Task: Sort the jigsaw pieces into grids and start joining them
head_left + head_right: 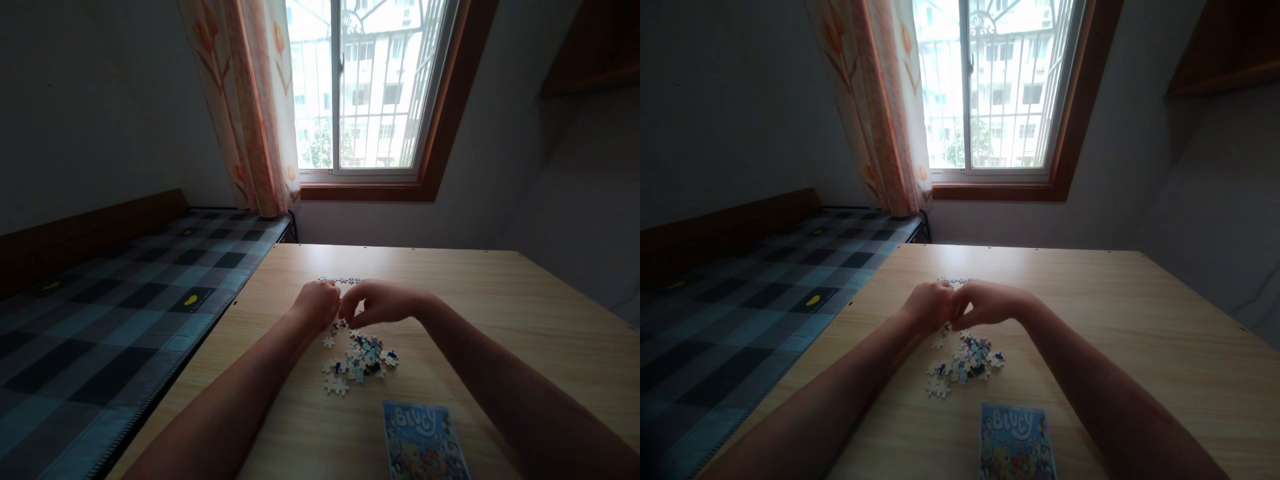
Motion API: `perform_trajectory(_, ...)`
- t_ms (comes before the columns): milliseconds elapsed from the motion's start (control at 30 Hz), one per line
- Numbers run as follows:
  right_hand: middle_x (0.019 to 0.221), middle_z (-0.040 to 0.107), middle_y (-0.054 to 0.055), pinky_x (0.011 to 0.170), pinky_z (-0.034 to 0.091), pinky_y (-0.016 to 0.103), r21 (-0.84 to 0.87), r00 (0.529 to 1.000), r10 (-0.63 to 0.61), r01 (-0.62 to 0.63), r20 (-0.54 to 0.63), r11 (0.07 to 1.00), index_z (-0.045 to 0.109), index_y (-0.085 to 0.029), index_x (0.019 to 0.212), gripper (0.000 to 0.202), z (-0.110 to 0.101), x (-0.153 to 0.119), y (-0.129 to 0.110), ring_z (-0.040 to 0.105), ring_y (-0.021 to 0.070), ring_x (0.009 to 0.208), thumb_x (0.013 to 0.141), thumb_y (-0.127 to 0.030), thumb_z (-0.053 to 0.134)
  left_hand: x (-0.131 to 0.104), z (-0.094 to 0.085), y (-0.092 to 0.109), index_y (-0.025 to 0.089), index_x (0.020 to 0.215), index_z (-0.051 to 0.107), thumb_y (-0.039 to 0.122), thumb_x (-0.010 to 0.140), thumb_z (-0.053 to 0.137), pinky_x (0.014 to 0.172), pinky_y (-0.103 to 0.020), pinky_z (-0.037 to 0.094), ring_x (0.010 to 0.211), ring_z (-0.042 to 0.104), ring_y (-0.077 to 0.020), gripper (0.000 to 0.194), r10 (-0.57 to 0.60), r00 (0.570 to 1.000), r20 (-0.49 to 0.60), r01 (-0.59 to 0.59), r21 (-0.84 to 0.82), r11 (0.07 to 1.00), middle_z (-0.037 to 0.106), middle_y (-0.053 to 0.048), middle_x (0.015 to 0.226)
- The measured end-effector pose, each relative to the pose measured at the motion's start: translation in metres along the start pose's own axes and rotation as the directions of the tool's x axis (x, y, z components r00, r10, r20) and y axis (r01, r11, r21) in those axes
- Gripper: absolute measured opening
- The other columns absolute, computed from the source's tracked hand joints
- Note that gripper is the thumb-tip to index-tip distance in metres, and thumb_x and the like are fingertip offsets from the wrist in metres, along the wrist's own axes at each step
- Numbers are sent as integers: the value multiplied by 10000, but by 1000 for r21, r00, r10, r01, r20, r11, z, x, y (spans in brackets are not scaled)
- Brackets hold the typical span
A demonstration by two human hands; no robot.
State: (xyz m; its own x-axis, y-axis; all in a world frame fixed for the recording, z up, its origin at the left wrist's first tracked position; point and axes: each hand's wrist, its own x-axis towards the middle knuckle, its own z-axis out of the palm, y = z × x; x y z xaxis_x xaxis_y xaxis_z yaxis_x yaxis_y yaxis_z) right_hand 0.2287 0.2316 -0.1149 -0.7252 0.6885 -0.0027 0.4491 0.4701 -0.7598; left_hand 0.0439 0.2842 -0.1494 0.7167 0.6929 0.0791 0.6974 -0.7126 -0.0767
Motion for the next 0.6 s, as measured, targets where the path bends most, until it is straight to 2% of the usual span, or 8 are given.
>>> perform_trajectory(67, 857, 714, 35, 648, 471, 208, 40, 984, 99, -94, -147, 995, 706, -145, 960, 181, -13, -6, 9, 651, 114, 756, 830, -257, 649, -1, 3, 0, 158, 862, 734, 319, 906, 478, 735, -361, 498, 786, 669, -254, 306, -7, 999, -35, 6, -22, 1000, 691, -133, 949)
perform_trajectory(100, 826, 710, 37, 624, 461, 208, 17, 958, 154, -155, -241, 988, 703, -140, 951, 175, -17, -8, 16, 653, 115, 719, 845, -254, 623, -1, 5, -1, 161, 862, 735, 301, 926, 439, 739, -360, 496, 786, 669, -248, 333, -12, 999, -42, 11, -31, 999, 691, -131, 955)
perform_trajectory(167, 851, 714, 44, 631, 451, 218, -129, 884, 179, -257, -432, 958, 714, -147, 934, 158, -19, -8, 32, 635, 104, 665, 850, -216, 600, 0, 8, -1, 169, 865, 736, 288, 945, 404, 740, -359, 494, 789, 670, -243, 361, -22, 999, -39, 20, -41, 999, 693, -128, 963)
perform_trajectory(233, 867, 721, 32, 662, 434, 228, -325, 824, 151, -374, -546, 869, 745, -195, 909, 157, -14, -6, 47, 621, 114, 695, 846, -189, 602, 0, 12, 0, 179, 903, 734, 298, 960, 384, 735, -360, 494, 791, 671, -244, 374, -38, 999, -33, 37, -42, 998, 695, -126, 962)
perform_trajectory(300, 900, 723, 28, 682, 423, 230, -445, 805, 121, -438, -581, 781, 763, -228, 902, 181, -5, -1, 58, 623, 128, 748, 870, -197, 587, 0, 15, 0, 189, 979, 720, 313, 973, 358, 727, -362, 495, 791, 674, -250, 382, -58, 998, -34, 57, -36, 998, 698, -124, 960)
perform_trajectory(367, 936, 717, 40, 682, 417, 227, -489, 802, 101, -453, -589, 746, 771, -230, 907, 200, 5, 4, 66, 625, 131, 762, 890, -214, 573, -1, 17, 1, 196, 1103, 679, 308, 974, 357, 721, -360, 498, 807, 679, -257, 365, -77, 996, -36, 76, -30, 997, 705, -121, 976)
perform_trajectory(467, 979, 710, 45, 687, 416, 225, -488, 799, 93, -450, -593, 748, 775, -238, 939, 203, 14, 9, 75, 629, 133, 788, 894, -230, 577, -2, 17, 5, 194, 1215, 611, 284, 967, 367, 723, -350, 499, 845, 686, -265, 359, -104, 994, -26, 103, -30, 994, 708, -127, 1004)
perform_trajectory(600, 942, 701, 32, 705, 424, 231, -448, 816, 52, -368, -575, 815, 776, -248, 934, 175, 16, 6, 84, 619, 130, 782, 859, -241, 618, -2, 16, 15, 185, 1155, 622, 268, 967, 359, 729, -358, 504, 842, 691, -273, 333, -136, 990, 23, 137, -47, 989, 707, -147, 990)
